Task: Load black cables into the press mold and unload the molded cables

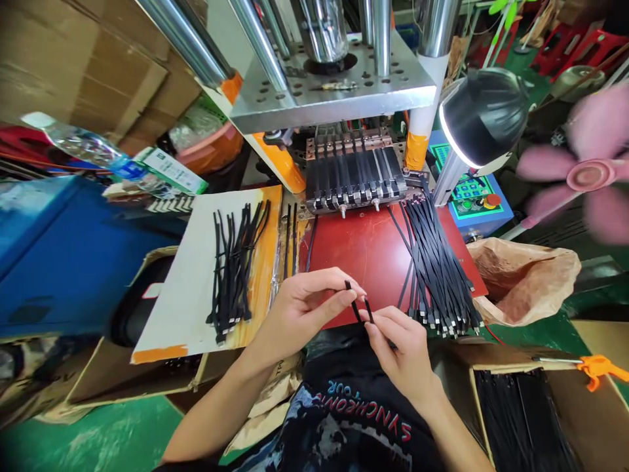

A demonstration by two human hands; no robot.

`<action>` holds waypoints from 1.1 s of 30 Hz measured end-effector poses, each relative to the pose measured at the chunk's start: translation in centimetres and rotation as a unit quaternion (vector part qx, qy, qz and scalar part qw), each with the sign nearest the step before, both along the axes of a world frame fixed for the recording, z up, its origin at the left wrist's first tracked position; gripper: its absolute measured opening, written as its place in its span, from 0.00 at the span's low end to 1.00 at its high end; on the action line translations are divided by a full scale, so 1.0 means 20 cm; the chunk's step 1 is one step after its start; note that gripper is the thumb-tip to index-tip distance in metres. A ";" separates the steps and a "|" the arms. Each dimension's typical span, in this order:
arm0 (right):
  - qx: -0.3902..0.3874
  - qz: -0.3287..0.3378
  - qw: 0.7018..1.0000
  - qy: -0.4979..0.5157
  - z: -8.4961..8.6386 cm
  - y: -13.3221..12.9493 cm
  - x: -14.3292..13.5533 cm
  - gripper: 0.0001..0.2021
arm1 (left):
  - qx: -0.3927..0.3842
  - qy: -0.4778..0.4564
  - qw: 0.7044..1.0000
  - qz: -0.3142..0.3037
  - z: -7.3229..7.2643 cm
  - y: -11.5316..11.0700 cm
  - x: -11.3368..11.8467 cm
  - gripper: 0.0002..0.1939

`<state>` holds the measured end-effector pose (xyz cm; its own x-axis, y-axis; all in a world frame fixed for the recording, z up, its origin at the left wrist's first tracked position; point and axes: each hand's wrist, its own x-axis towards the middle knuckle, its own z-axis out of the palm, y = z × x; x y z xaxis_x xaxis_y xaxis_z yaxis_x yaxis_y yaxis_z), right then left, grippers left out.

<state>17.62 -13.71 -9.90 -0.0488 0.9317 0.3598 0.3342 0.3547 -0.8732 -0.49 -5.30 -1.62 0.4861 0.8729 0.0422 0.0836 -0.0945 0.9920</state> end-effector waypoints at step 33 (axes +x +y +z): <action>-0.154 0.102 0.982 0.039 0.03 0.14 -0.08 0.16 | 0.174 0.064 0.979 0.080 0.06 0.50 0.12 0.13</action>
<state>16.00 -10.94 -9.38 -0.2295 0.9706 0.0728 0.2105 0.1225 -0.9699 1.99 4.62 -0.49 0.3645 0.8821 0.2984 0.2477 -0.4008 0.8821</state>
